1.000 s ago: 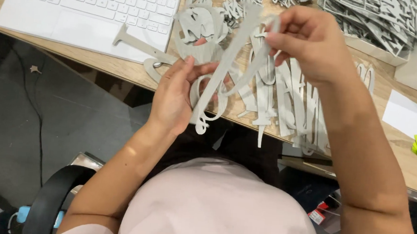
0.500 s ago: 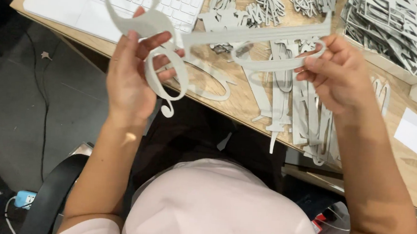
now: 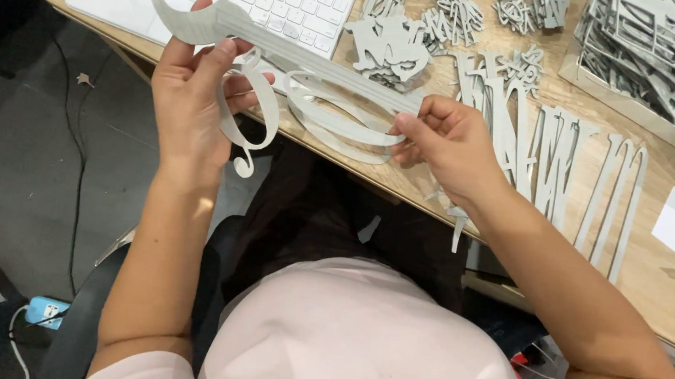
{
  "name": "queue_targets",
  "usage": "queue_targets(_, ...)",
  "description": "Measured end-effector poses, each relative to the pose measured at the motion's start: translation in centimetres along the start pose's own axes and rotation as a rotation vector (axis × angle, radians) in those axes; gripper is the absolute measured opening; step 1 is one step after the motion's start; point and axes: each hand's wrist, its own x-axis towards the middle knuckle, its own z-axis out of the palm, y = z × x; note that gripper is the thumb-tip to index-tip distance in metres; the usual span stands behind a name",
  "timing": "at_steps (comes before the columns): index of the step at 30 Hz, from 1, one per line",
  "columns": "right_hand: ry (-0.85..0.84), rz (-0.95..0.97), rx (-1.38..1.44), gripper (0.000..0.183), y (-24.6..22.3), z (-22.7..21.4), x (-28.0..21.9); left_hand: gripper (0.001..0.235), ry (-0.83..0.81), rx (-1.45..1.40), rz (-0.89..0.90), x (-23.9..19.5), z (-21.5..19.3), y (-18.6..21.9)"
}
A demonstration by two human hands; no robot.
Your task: Sorting and organizing various white foam or plastic cutouts on a wooden desk
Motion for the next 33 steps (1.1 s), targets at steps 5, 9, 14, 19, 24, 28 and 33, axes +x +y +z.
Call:
queue_targets(5,0.041,0.068,-0.122,0.037,-2.0,1.5,-0.7,0.053,-0.065,-0.019,-0.028,0.9,-0.3,-0.1)
queue_targets(9,0.030,0.039,-0.228,0.041,-1.9,1.8,-0.8,0.055,-0.055,-0.021,-0.030,1.8,-0.3,-0.1)
queue_targets(14,0.077,0.035,-0.238,0.029,-1.5,1.8,-0.5,0.061,-0.082,-0.007,0.022,2.8,-1.0,0.0)
queue_targets(19,0.081,0.018,-0.125,0.029,-0.9,1.5,0.0,0.046,-0.160,0.141,0.169,3.0,-1.6,0.8)
queue_targets(24,0.037,-0.045,0.095,0.028,-0.6,0.4,1.0,0.038,-0.053,0.072,0.183,2.5,-3.1,2.6)
queue_targets(28,0.057,-0.019,0.036,0.028,-0.7,0.9,0.7,0.046,0.015,-0.063,0.094,1.9,-4.6,3.0)
queue_targets(33,0.067,-0.007,-0.122,0.029,0.1,1.4,0.4,0.054,0.017,-0.152,-0.012,0.9,-4.0,3.1)
